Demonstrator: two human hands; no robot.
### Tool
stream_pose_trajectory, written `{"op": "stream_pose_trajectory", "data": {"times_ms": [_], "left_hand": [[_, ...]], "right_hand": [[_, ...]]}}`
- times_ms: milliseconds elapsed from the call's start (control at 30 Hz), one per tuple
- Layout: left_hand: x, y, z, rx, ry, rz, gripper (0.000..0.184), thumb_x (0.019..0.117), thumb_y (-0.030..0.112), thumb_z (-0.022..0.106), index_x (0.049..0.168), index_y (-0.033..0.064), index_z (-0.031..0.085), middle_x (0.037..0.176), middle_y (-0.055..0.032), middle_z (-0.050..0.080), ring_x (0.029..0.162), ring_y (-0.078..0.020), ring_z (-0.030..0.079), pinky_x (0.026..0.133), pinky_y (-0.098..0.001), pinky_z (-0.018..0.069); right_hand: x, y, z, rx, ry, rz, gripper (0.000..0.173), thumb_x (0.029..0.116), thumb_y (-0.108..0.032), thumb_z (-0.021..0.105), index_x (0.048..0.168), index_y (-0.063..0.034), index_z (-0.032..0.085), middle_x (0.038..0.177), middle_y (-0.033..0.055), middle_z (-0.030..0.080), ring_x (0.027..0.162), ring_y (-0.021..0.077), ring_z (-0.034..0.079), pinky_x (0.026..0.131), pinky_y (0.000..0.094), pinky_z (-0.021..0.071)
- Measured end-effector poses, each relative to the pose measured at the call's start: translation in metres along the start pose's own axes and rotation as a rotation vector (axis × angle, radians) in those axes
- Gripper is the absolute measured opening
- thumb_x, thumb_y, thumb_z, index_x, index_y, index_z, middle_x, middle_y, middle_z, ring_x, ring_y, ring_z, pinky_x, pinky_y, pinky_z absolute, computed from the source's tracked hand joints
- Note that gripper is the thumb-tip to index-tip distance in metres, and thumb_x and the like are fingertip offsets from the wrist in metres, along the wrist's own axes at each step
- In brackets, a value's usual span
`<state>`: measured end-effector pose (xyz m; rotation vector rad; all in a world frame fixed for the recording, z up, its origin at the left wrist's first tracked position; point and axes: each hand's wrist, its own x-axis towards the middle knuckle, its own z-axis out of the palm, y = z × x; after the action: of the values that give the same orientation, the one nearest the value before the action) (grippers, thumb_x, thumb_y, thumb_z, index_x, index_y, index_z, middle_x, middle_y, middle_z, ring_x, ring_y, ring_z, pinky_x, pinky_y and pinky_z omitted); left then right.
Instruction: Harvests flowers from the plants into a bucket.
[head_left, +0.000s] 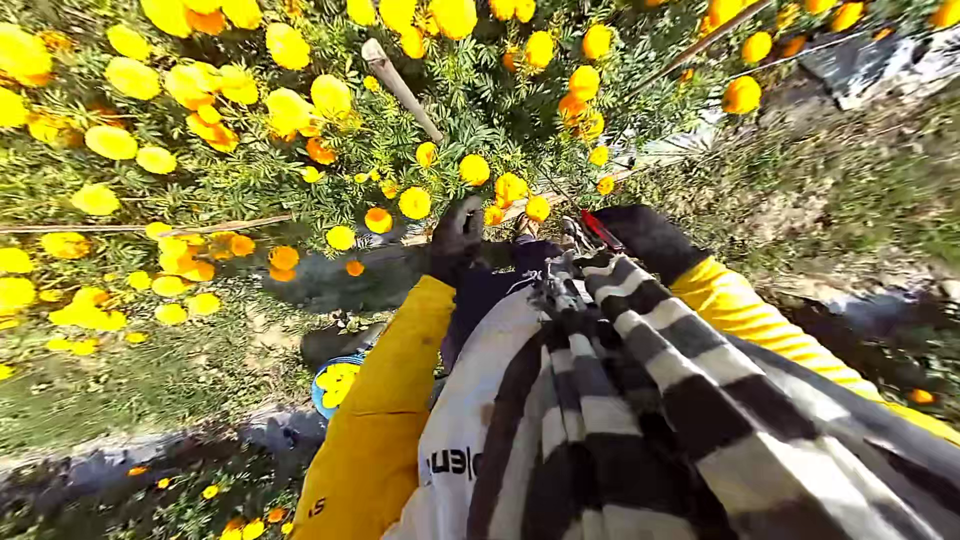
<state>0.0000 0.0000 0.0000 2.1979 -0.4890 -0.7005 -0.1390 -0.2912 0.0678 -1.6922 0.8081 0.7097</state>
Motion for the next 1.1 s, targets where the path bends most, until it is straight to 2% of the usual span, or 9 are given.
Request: {"op": "stream_pose_trajectory", "data": {"times_ms": [67, 133, 267, 400, 500, 600, 833, 933, 1100], "left_hand": [[0.036, 0.016, -0.007, 0.113, -0.033, 0.047, 0.038, 0.1068, 0.023, 0.051, 0.138, 0.0046, 0.06, 0.134, -0.0165, 0.065, 0.126, -0.0263, 0.062, 0.111, -0.0455, 0.048], [0.06, 0.033, -0.011, 0.157, 0.001, 0.079, 0.037, 0.1071, 0.025, 0.051, 0.137, 0.0047, 0.061, 0.133, -0.016, 0.065, 0.122, -0.0254, 0.064, 0.108, -0.0444, 0.0506], [0.077, 0.056, -0.011, 0.114, 0.024, 0.064, 0.036, 0.1074, 0.024, 0.051, 0.137, 0.0063, 0.061, 0.13, -0.0153, 0.066, 0.111, -0.0224, 0.069, 0.1, -0.0425, 0.0575], [0.066, 0.071, -0.005, 0.182, -0.097, 0.002, 0.039, 0.1084, 0.028, 0.049, 0.14, 0.0075, 0.06, 0.133, -0.0153, 0.066, 0.118, -0.0245, 0.066, 0.105, -0.048, 0.0533], [0.051, 0.083, 0.001, 0.2, -0.228, -0.079, 0.04, 0.1096, 0.034, 0.047, 0.143, 0.0131, 0.056, 0.129, -0.0131, 0.067, 0.108, -0.0236, 0.07, 0.095, -0.0503, 0.0582], [0.054, 0.085, 0.012, 0.251, -0.346, -0.135, 0.04, 0.1099, 0.032, 0.046, 0.143, 0.0125, 0.057, 0.13, -0.0139, 0.067, 0.112, -0.0256, 0.07, 0.099, -0.0518, 0.0566], [0.072, 0.091, 0.03, 0.392, -0.395, -0.074, 0.041, 0.1097, 0.037, 0.044, 0.14, 0.0147, 0.06, 0.135, -0.01, 0.065, 0.119, -0.0218, 0.067, 0.104, -0.0488, 0.0544], [0.076, 0.095, 0.032, 0.43, -0.416, -0.088, 0.039, 0.1094, 0.034, 0.046, 0.14, 0.0146, 0.06, 0.135, -0.0112, 0.065, 0.118, -0.023, 0.067, 0.104, -0.0498, 0.0537], [0.076, 0.066, 0.031, 0.546, -0.421, -0.116, 0.038, 0.1093, 0.035, 0.045, 0.14, 0.0184, 0.06, 0.13, -0.0089, 0.068, 0.113, -0.0232, 0.07, 0.1, -0.0524, 0.056]], "right_hand": [[-0.002, 0.002, -0.007, 0.037, 0.003, -0.026, 0.028, 0.1024, -0.026, 0.062, 0.123, -0.0091, 0.072, 0.105, 0.0103, 0.075, 0.093, 0.0208, 0.071, 0.087, 0.0484, 0.0585], [-0.001, 0.008, -0.013, 0.068, 0.027, -0.035, 0.029, 0.1025, -0.026, 0.062, 0.123, -0.0084, 0.072, 0.108, 0.0107, 0.075, 0.096, 0.02, 0.071, 0.09, 0.0473, 0.0577], [0.01, 0.019, -0.025, 0.39, 0.177, 0.074, 0.031, 0.1017, -0.032, 0.063, 0.121, -0.0088, 0.071, 0.1, 0.0076, 0.074, 0.082, 0.0167, 0.069, 0.076, 0.0408, 0.0596], [0.033, 0.038, -0.049, 0.533, 0.369, 0.116, 0.036, 0.0994, -0.038, 0.066, 0.119, -0.0085, 0.071, 0.097, 0.0071, 0.072, 0.075, 0.017, 0.067, 0.07, 0.0414, 0.0585], [0.061, 0.074, -0.064, 0.423, 0.376, 0.181, 0.041, 0.0966, -0.046, 0.065, 0.119, -0.0115, 0.073, 0.103, 0.0114, 0.074, 0.089, 0.0257, 0.07, 0.081, 0.0542, 0.0579], [0.073, 0.087, -0.069, 0.281, 0.327, 0.253, 0.045, 0.0949, -0.051, 0.065, 0.115, -0.0122, 0.075, 0.108, 0.0152, 0.074, 0.1, 0.0333, 0.07, 0.09, 0.0638, 0.0538], [0.101, 0.075, -0.071, -0.112, 0.256, 0.181, 0.05, 0.094, -0.063, 0.056, 0.119, -0.0241, 0.075, 0.113, 0.0142, 0.075, 0.108, 0.04, 0.069, 0.089, 0.0746, 0.0489], [0.117, 0.077, -0.069, -0.295, 0.206, 0.23, 0.055, 0.093, -0.063, 0.056, 0.105, -0.0128, 0.075, 0.11, 0.0209, 0.073, 0.106, 0.0456, 0.068, 0.081, 0.076, 0.0487], [0.12, 0.091, -0.065, -0.314, 0.15, 0.265, 0.06, 0.0932, -0.064, 0.054, 0.099, -0.0086, 0.074, 0.107, 0.0226, 0.072, 0.103, 0.0463, 0.068, 0.079, 0.0746, 0.05]]}}
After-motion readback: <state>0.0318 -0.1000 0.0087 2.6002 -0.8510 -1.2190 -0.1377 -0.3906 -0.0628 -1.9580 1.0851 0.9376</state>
